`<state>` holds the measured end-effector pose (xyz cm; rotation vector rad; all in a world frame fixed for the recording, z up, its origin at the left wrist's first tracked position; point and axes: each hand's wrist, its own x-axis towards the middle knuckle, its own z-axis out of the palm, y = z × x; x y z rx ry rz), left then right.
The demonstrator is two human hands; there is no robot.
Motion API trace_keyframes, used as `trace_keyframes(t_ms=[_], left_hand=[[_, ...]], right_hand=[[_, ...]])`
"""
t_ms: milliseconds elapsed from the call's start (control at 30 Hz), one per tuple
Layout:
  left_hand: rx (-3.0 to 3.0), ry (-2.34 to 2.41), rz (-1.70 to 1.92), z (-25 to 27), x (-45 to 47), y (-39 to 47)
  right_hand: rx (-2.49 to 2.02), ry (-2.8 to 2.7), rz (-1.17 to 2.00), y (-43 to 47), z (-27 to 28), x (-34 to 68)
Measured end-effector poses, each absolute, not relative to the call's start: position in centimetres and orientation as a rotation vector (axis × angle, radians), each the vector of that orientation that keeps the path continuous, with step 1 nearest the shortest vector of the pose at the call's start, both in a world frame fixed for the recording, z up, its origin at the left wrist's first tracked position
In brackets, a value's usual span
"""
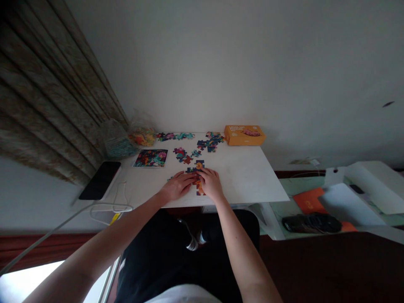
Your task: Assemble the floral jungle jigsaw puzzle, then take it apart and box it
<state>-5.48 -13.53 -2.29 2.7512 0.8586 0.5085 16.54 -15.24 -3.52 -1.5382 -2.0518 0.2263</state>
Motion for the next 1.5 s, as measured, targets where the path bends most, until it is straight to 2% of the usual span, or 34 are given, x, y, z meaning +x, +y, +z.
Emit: trace_keyframes(t_ms=[367, 733, 967, 1167, 1333, 1500], left_hand=[[2.879, 0.829, 0.369, -1.9, -5.4, -13.7], [2.809, 0.860, 0.453, -2.0, -5.3, -13.8], [2.771, 0.870, 0.484, -1.6, -5.3, -13.8], [2.732, 0.868, 0.503, -1.1, -5.1, -14.0], [2.703, 0.862, 0.540, -0.9, -5.0, -14.1], [2.715, 0.887, 0.541, -0.9, -5.0, -14.2]], right_hand=[[-1.514, -2.017, 0.192, -15.3, -3.6, 16.5], [-1.502, -1.924, 0.306, -15.0, -3.6, 16.6], [-1.522, -1.916, 0.360, -11.6, -1.7, 15.3], [-1.791, -2.037, 0.372, -8.1, -0.3, 11.3], [-1.902, -1.998, 0.397, -6.6, -0.8, 10.4], [-1.827, -1.887, 0.429, -5.4, -2.1, 10.6]])
